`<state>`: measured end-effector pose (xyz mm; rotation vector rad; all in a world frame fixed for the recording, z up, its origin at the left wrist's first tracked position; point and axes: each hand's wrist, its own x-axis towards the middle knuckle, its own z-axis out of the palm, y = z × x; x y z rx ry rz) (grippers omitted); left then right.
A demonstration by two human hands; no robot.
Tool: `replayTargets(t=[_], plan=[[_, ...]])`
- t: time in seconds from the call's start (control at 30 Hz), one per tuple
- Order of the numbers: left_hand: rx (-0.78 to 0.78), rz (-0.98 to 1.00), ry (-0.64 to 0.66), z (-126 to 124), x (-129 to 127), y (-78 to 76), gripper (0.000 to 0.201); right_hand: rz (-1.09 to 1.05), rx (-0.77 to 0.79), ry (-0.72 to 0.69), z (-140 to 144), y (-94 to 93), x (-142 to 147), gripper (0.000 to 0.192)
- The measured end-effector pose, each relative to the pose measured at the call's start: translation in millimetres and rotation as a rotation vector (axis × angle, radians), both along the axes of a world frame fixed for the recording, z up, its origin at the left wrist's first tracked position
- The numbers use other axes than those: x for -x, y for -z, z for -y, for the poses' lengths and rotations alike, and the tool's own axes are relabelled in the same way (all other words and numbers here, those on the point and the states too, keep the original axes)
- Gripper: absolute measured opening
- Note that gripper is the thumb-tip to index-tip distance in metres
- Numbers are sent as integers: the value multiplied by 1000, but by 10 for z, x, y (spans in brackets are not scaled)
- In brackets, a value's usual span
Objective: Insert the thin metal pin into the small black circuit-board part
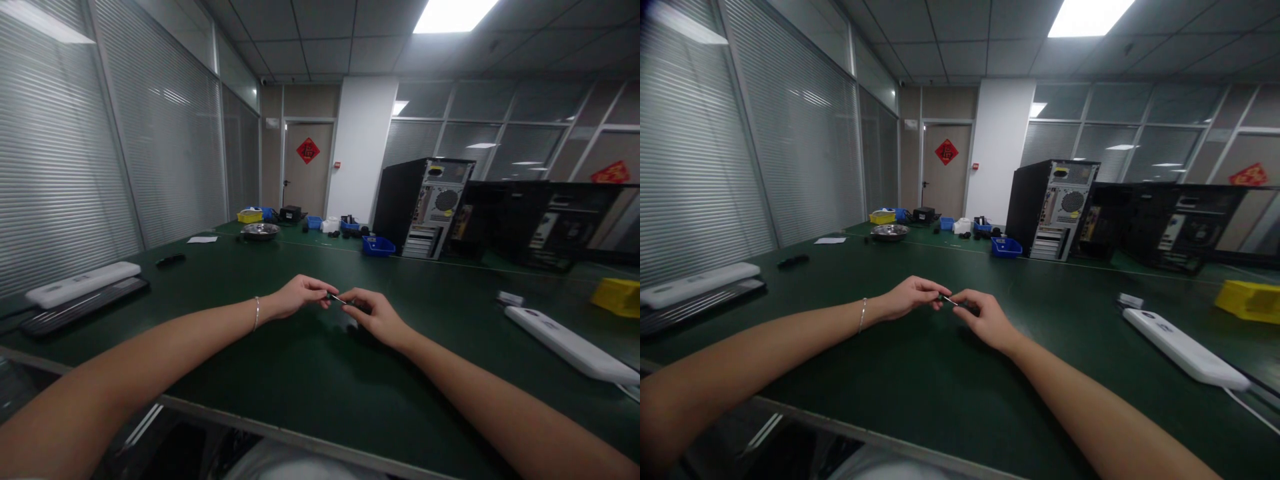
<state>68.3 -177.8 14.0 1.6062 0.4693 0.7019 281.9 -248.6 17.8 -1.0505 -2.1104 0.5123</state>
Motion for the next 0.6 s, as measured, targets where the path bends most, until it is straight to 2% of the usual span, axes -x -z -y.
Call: replayTargets(t=[0.23, 0.47, 0.6], plan=[[108, 21, 53, 18, 4, -24, 27, -93, 98, -69, -20, 16, -18, 21], [56, 63, -68, 77, -38, -74, 27, -61, 82, -20, -15, 4, 4, 20], [103, 45, -51, 94, -42, -90, 26, -87, 118, -46, -33, 33, -7, 21]])
